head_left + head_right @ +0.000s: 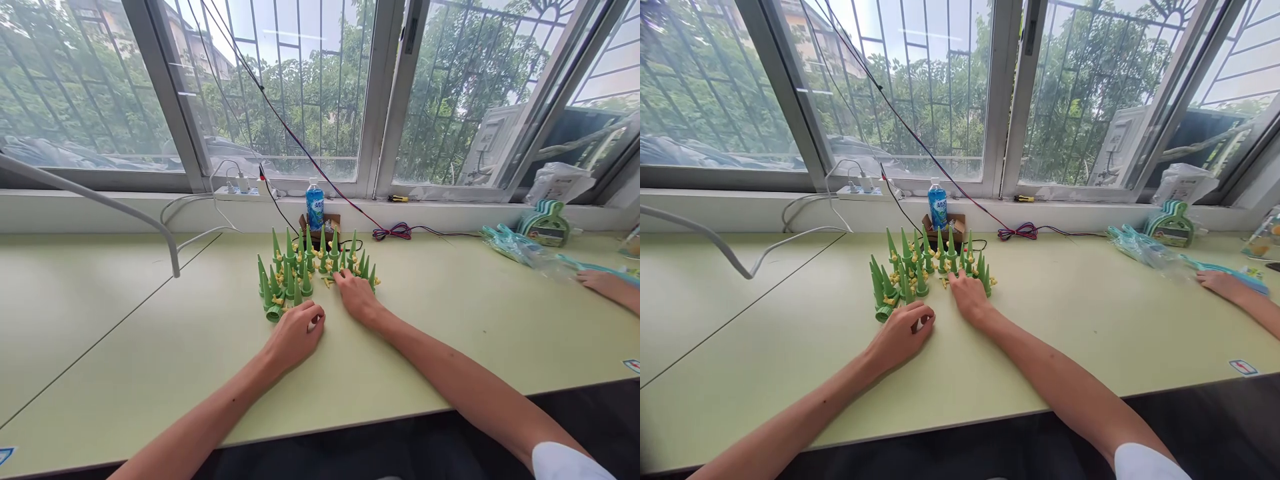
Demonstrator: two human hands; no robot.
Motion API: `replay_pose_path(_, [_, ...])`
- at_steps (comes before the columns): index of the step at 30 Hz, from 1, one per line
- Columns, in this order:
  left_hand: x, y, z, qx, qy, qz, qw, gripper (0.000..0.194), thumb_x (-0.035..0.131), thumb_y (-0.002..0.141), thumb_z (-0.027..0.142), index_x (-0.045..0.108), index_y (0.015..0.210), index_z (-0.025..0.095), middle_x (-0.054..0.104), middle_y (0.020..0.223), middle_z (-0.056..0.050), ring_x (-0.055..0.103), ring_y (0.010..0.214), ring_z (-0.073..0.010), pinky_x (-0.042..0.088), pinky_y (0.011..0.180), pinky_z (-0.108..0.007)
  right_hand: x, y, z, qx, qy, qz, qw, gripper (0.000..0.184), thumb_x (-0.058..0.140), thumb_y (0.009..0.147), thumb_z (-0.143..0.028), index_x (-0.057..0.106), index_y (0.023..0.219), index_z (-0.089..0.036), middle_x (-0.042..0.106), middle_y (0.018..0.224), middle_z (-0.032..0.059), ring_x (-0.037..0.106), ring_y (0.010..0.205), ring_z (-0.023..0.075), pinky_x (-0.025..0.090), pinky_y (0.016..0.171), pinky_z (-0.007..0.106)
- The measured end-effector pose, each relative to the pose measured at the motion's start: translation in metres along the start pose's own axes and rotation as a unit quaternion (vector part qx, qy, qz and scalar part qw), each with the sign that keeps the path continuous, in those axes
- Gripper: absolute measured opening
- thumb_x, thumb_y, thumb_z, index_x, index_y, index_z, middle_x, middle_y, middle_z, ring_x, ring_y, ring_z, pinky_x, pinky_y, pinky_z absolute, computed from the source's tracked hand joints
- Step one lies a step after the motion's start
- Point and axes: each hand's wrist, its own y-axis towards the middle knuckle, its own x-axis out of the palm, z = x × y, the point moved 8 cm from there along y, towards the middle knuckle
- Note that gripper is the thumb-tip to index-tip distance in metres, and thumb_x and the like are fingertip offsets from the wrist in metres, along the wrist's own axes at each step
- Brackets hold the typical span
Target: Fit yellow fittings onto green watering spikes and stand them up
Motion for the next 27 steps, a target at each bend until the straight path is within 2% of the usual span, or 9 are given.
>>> replay_pose_path(5, [0.009,0.009,0.012,0.041,0.029,-0.066,0.996,0.023,0.042,0.090,0.021,0.060,0.077,0.018,0.059,0.076,-0.003,0.050,0.060,-0.0128,0.036,0.059,-0.025,0.002,0.003,0.001,-0.010,-0.006,-0.011,1.000,0.035,0.038,0.084,0.003,0.054,0.109,-0.016,0.058,0.113,0.0131,0.068,0.081,0.0212,0.046,0.065,0.029])
replay_pose_path(8, [0.015,0.019,0.015,0.051,0.039,-0.085,0.994,0.023,0.042,0.088,0.019,0.056,0.070,0.018,0.057,0.072,-0.003,0.050,0.061,-0.0140,0.035,0.058,-0.026,0.003,0.002,0.000,-0.024,-0.006,-0.013,1.000,0.032,0.037,0.086,0.001,0.055,0.108,-0.016,0.057,0.111,0.0125,0.067,0.081,0.0208,0.046,0.065,0.029])
replay_pose_path(12, [0.018,0.027,0.014,0.028,0.037,-0.040,0.998,0.020,0.043,0.086,0.015,0.055,0.070,0.018,0.057,0.072,-0.004,0.051,0.064,-0.0154,0.037,0.061,-0.027,0.001,-0.002,-0.001,-0.044,0.000,-0.013,0.999,0.029,0.038,0.088,-0.003,0.055,0.106,-0.017,0.057,0.110,0.0114,0.066,0.079,0.0205,0.044,0.064,0.028])
replay_pose_path(16, [0.021,0.022,0.009,-0.002,0.008,-0.003,1.000,0.019,0.044,0.086,0.015,0.057,0.073,0.018,0.057,0.077,-0.004,0.052,0.064,-0.0149,0.039,0.062,-0.026,0.000,-0.005,-0.005,-0.083,0.005,-0.006,0.997,0.027,0.040,0.088,-0.005,0.056,0.106,-0.018,0.057,0.111,0.0101,0.065,0.078,0.0199,0.042,0.062,0.027])
replay_pose_path(20, [0.017,0.018,0.005,-0.018,0.020,0.037,0.999,0.021,0.042,0.090,0.015,0.057,0.075,0.017,0.056,0.083,-0.006,0.056,0.068,-0.0153,0.042,0.065,-0.027,0.001,-0.007,-0.004,-0.091,0.002,-0.013,0.996,0.027,0.041,0.088,-0.005,0.057,0.105,-0.018,0.057,0.111,0.0096,0.065,0.078,0.0192,0.040,0.062,0.027])
replay_pose_path(27, [0.018,0.020,0.010,-0.009,0.024,0.016,1.000,0.024,0.040,0.092,0.017,0.061,0.080,0.017,0.063,0.091,-0.009,0.061,0.073,-0.0168,0.045,0.069,-0.028,0.002,-0.009,-0.004,-0.105,0.008,-0.014,0.994,0.024,0.040,0.094,-0.011,0.059,0.106,-0.019,0.056,0.113,0.0101,0.064,0.079,0.0188,0.041,0.065,0.028])
